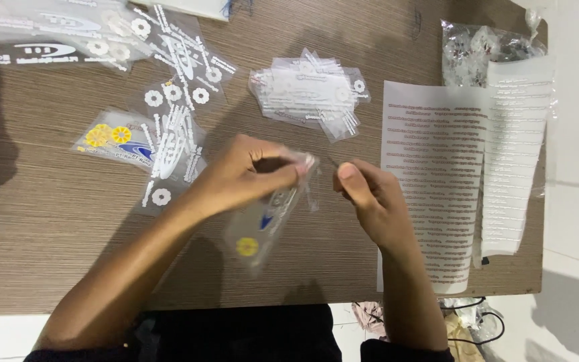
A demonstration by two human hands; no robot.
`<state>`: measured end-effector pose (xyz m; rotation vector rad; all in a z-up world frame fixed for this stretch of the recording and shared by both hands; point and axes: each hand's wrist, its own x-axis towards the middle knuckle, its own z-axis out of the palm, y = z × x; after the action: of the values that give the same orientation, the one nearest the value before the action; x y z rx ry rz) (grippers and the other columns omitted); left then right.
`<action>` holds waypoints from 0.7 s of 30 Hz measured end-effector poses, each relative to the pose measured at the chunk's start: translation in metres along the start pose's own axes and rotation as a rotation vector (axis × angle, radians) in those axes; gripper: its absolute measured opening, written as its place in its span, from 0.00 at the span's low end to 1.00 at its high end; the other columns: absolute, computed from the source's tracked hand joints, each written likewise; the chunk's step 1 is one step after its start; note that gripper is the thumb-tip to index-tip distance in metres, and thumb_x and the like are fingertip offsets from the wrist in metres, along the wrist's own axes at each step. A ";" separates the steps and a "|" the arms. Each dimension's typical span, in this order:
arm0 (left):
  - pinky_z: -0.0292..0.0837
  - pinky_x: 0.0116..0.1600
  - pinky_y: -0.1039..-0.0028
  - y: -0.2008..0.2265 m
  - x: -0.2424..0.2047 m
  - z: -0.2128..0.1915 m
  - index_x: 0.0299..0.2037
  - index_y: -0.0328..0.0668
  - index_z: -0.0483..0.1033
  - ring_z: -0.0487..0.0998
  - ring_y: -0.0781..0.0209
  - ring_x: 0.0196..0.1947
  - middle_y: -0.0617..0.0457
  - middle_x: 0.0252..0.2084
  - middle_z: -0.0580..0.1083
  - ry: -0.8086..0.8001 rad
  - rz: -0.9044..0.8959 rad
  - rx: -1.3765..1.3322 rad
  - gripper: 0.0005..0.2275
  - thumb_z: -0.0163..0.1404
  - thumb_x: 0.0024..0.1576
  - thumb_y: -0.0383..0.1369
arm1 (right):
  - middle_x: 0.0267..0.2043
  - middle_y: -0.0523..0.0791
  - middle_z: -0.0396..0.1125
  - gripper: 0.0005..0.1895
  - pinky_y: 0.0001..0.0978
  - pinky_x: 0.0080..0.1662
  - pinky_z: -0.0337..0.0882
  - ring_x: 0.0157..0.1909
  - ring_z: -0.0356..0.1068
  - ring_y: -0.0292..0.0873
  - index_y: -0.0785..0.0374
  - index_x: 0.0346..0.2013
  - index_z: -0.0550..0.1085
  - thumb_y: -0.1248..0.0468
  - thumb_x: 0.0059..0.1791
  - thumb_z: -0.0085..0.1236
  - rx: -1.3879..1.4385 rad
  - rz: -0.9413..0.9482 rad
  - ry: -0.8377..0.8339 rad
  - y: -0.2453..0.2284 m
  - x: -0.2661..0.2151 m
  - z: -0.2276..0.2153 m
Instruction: Sorting and organizing various label and sticker packets into categorized piles on a workspace.
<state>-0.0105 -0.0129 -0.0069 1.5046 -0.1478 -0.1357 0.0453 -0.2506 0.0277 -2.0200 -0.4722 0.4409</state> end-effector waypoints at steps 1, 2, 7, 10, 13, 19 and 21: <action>0.68 0.27 0.81 -0.006 0.000 0.000 0.41 0.37 0.84 0.75 0.64 0.19 0.44 0.24 0.79 0.002 -0.003 0.003 0.10 0.54 0.59 0.34 | 0.12 0.43 0.56 0.22 0.27 0.25 0.59 0.20 0.50 0.35 0.62 0.24 0.76 0.55 0.58 0.47 0.004 0.000 -0.002 0.005 -0.002 0.004; 0.68 0.28 0.81 -0.011 0.000 0.000 0.43 0.37 0.83 0.76 0.64 0.22 0.44 0.26 0.79 0.071 0.008 -0.027 0.10 0.53 0.60 0.34 | 0.12 0.43 0.56 0.16 0.27 0.24 0.58 0.19 0.51 0.35 0.63 0.26 0.77 0.58 0.54 0.53 0.013 -0.006 -0.019 0.010 -0.004 0.007; 0.76 0.38 0.72 0.006 0.005 -0.007 0.49 0.33 0.79 0.82 0.53 0.33 0.39 0.33 0.80 0.256 0.106 -0.112 0.12 0.52 0.64 0.35 | 0.12 0.43 0.58 0.12 0.27 0.24 0.57 0.19 0.54 0.35 0.66 0.29 0.78 0.61 0.52 0.59 0.099 0.014 -0.105 -0.017 -0.011 0.022; 0.79 0.43 0.71 0.016 0.002 -0.007 0.53 0.33 0.76 0.81 0.56 0.37 0.40 0.36 0.80 0.308 0.036 -0.220 0.16 0.50 0.64 0.38 | 0.11 0.43 0.58 0.10 0.26 0.24 0.57 0.19 0.54 0.35 0.70 0.31 0.79 0.64 0.47 0.63 0.171 0.069 -0.161 -0.023 -0.013 0.025; 0.82 0.33 0.78 0.023 0.004 -0.003 0.52 0.37 0.79 0.80 0.65 0.31 0.44 0.36 0.79 0.443 -0.141 -0.381 0.18 0.56 0.59 0.42 | 0.09 0.42 0.55 0.03 0.25 0.22 0.53 0.17 0.52 0.33 0.70 0.30 0.78 0.71 0.45 0.64 0.159 0.059 -0.110 -0.019 -0.012 0.030; 0.83 0.28 0.82 0.024 0.006 -0.003 0.49 0.37 0.79 0.81 0.66 0.26 0.46 0.34 0.79 0.561 -0.204 -0.502 0.16 0.57 0.57 0.40 | 0.10 0.40 0.54 0.03 0.23 0.22 0.53 0.17 0.51 0.32 0.69 0.32 0.79 0.72 0.45 0.64 0.157 0.061 -0.098 -0.018 -0.010 0.028; 0.85 0.30 0.76 0.022 0.007 -0.003 0.50 0.39 0.79 0.81 0.64 0.27 0.43 0.36 0.80 0.602 -0.167 -0.509 0.15 0.60 0.56 0.37 | 0.09 0.40 0.53 0.02 0.23 0.22 0.53 0.17 0.51 0.32 0.69 0.31 0.78 0.71 0.46 0.62 0.184 0.078 -0.074 -0.015 -0.012 0.027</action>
<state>-0.0031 -0.0095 0.0152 0.9921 0.4666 0.1422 0.0196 -0.2302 0.0304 -1.8542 -0.3840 0.5874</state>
